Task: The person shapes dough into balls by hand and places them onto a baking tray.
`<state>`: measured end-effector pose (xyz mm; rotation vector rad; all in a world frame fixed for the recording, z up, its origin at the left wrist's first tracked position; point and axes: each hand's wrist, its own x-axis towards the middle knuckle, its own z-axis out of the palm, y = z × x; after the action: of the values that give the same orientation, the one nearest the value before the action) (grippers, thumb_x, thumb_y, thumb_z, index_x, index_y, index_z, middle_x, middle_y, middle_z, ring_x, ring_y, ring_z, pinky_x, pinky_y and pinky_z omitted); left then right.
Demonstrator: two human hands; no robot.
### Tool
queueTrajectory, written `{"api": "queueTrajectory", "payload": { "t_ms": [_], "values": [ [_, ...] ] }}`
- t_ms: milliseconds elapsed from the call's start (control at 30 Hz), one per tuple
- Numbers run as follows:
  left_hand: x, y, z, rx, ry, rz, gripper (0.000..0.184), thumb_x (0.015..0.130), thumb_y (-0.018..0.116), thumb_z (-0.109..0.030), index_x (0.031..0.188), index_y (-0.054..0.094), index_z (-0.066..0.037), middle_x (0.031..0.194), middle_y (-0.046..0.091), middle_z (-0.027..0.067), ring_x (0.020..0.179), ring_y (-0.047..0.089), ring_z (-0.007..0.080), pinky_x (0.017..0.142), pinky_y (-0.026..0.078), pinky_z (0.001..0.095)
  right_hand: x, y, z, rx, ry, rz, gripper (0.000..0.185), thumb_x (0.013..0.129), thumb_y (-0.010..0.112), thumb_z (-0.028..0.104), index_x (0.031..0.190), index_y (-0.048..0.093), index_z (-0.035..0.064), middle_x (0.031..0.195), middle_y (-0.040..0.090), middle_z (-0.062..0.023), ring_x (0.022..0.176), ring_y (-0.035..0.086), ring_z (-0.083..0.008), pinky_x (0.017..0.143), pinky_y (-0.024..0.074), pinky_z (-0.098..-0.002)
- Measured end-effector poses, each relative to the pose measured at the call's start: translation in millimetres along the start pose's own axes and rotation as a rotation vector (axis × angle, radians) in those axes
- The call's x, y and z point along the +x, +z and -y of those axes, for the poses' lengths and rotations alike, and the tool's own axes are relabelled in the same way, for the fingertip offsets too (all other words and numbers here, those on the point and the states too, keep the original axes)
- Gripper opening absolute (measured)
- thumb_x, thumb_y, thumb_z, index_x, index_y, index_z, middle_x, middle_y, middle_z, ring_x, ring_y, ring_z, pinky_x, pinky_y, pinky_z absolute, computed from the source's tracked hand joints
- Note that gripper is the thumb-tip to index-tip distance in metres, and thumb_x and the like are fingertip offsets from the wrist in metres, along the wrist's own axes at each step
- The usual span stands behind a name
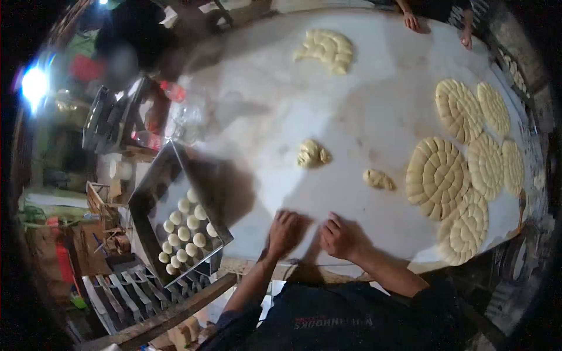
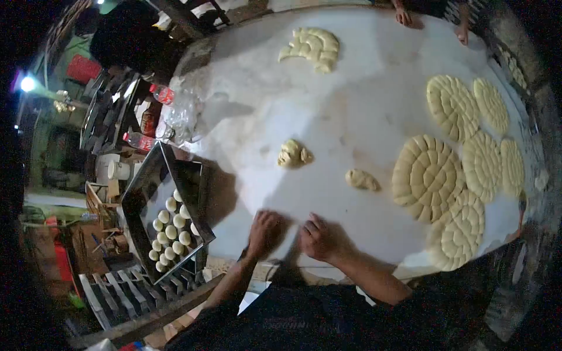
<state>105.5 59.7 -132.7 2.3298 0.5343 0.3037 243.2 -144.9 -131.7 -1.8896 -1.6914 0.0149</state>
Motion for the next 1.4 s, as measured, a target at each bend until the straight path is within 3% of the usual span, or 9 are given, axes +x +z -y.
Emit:
{"api": "queueTrajectory", "payload": {
  "t_ms": [233,367,467,567,633,733,833,1133,1400],
  "values": [
    [51.7,-30.8,78.8,0.256,0.235,-0.527,0.015,0.077,0.067,-0.013,0.089,0.062,-0.006,0.091,0.060,0.0125,0.095,0.054,0.0339,0.087,0.042,0.0452,84.2,3.6,-29.2,-0.116,0.409,-0.327,0.008,0.082,0.055,0.006,0.088,0.053,0.0006,0.089,0.054,-0.0163,0.091,0.055,-0.0362,0.102,0.0353,-0.0579],
    [43.0,8.5,23.9,-0.410,0.227,-0.404,0.016,0.071,0.062,-0.013,0.085,0.061,-0.005,0.086,0.059,0.0142,0.084,0.054,0.0347,0.075,0.044,0.0448,71.5,41.9,28.7,0.038,0.449,-0.201,0.013,0.081,0.056,0.005,0.094,0.054,0.0031,0.097,0.056,-0.0156,0.099,0.054,-0.0375,0.102,0.0355,-0.0540],
    [-53.8,23.0,29.5,0.088,0.384,-0.248,0.047,0.086,0.051,-0.021,0.129,0.049,-0.002,0.129,0.049,0.0218,0.117,0.049,0.0290,0.101,0.041,0.0387,44.1,8.9,56.0,-0.130,0.344,0.113,0.010,0.083,0.058,0.005,0.093,0.059,0.0017,0.104,0.058,-0.0152,0.108,0.054,-0.0364,0.096,0.0426,-0.0445],
    [-84.8,-131.3,-3.7,-0.388,-0.140,0.473,0.043,0.092,0.044,-0.017,0.131,0.044,0.001,0.132,0.047,0.0253,0.123,0.046,0.0313,0.104,0.039,0.0399,31.6,-37.4,34.8,0.159,0.848,0.243,0.010,0.090,0.055,0.009,0.089,0.060,0.0001,0.079,0.058,-0.0062,0.073,0.056,-0.0169,0.071,0.0465,-0.0288],
    [-125.0,-186.5,-1.3,-0.429,0.021,0.413,0.046,0.086,0.048,-0.005,0.131,0.042,0.004,0.121,0.051,0.0242,0.120,0.048,0.0371,0.103,0.041,0.0395,16.6,-66.4,0.3,0.357,1.113,0.403,0.026,0.094,0.053,0.022,0.095,0.061,-0.0035,0.083,0.059,-0.0058,0.071,0.056,-0.0139,0.070,0.0490,-0.0300],
    [-147.5,-303.1,34.8,-0.307,0.290,-0.057,0.038,0.087,0.047,-0.005,0.125,0.052,-0.004,0.114,0.057,0.0145,0.112,0.052,0.0329,0.099,0.040,0.0398,133.5,-63.9,110.9,0.530,1.069,0.119,0.027,0.094,0.052,0.021,0.099,0.061,-0.0038,0.089,0.059,-0.0070,0.075,0.058,-0.0147,0.074,0.0517,-0.0295],
    [-165.2,-408.5,98.7,0.312,-0.166,-0.154,0.036,0.085,0.057,-0.013,0.121,0.056,-0.009,0.114,0.060,0.0096,0.110,0.054,0.0273,0.104,0.032,0.0481,250.7,-18.7,225.7,0.552,0.584,0.140,0.024,0.092,0.054,0.016,0.106,0.059,-0.0037,0.099,0.059,-0.0094,0.087,0.061,-0.0207,0.079,0.0520,-0.0307],
    [-194.2,-396.3,242.7,0.757,-0.256,-0.156,0.031,0.087,0.057,-0.022,0.116,0.061,-0.013,0.107,0.063,0.0026,0.094,0.065,0.0193,0.108,0.023,0.0486,404.2,194.3,334.0,0.150,-0.643,0.324,0.031,0.082,0.069,0.018,0.108,0.062,0.0024,0.113,0.061,-0.0144,0.116,0.053,-0.0354,0.102,0.0410,-0.0507],
    [-128.5,-422.4,149.6,0.848,-0.304,-0.087,0.073,0.075,0.073,-0.030,0.138,0.042,-0.012,0.141,0.039,0.0147,0.128,0.041,0.0331,0.111,0.019,0.0586,259.6,19.7,156.3,-0.093,0.259,-0.235,0.014,0.079,0.065,0.005,0.093,0.063,0.0023,0.094,0.066,-0.0139,0.092,0.062,-0.0305,0.084,0.0492,-0.0390]
  ]
}}
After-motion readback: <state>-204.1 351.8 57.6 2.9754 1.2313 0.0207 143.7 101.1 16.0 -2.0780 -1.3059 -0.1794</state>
